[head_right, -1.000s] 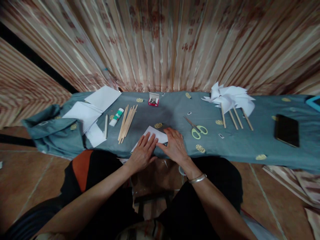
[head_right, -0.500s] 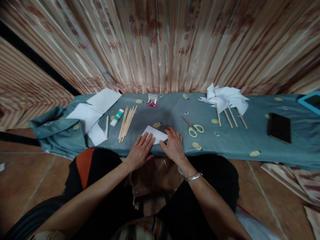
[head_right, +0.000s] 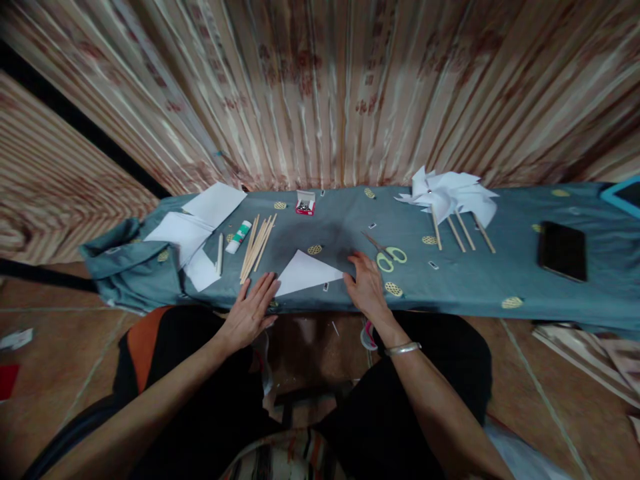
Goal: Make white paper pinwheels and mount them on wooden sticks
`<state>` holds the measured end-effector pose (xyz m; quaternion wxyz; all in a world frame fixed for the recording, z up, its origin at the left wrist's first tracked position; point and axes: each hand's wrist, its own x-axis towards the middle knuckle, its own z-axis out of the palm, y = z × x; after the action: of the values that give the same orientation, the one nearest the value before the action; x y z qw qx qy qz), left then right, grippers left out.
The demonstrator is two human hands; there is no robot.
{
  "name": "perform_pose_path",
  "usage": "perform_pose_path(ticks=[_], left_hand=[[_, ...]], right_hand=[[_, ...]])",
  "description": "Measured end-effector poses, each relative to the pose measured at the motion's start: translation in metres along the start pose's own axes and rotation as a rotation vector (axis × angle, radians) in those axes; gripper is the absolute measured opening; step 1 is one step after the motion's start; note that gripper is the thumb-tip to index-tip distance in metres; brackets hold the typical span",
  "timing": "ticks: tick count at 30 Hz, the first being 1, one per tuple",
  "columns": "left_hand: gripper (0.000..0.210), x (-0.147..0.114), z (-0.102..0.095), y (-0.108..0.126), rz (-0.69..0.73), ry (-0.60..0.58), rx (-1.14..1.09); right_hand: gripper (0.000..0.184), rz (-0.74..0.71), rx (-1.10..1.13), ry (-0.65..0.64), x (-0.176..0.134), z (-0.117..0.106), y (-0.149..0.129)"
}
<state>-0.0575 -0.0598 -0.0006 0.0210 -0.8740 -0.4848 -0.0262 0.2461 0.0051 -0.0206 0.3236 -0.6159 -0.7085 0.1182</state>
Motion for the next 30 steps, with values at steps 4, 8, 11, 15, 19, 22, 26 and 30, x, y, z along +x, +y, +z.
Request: perform_pose_path(ticks=[4, 8, 11, 15, 19, 22, 26, 30], left_hand=[[0.070, -0.008, 0.003, -0.003, -0.002, 0.000, 0.035], [0.071, -0.012, 0.005, -0.004, -0.001, 0.023, 0.050], [0.071, -0.013, 0.007, -0.003, -0.003, 0.043, 0.045], [0.073, -0.012, 0.008, -0.001, -0.017, 0.056, 0.042], [0.075, -0.011, 0.007, 0.000, -0.026, 0.042, 0.047], [0.073, -0.011, 0.006, 0.001, -0.034, 0.035, 0.052], [0.075, -0.011, 0.006, 0.001, -0.036, 0.030, 0.052], [0.075, -0.012, 0.007, 0.001, -0.036, 0.030, 0.057]], right_hand=[[0.036, -0.025, -0.002, 0.012, 0.000, 0.001, 0.005], [0.035, -0.038, 0.009, 0.003, 0.002, -0.002, 0.008], [0.034, -0.050, 0.036, -0.003, 0.004, -0.006, 0.007], [0.036, -0.082, 0.083, -0.073, 0.005, -0.006, -0.002], [0.033, -0.112, 0.055, -0.174, 0.005, -0.002, -0.010], [0.025, -0.085, 0.083, -0.190, 0.008, 0.000, -0.012], [0.019, -0.033, 0.160, -0.193, 0.010, -0.002, -0.013], [0.024, -0.043, 0.196, -0.186, 0.010, -0.004, -0.016]])
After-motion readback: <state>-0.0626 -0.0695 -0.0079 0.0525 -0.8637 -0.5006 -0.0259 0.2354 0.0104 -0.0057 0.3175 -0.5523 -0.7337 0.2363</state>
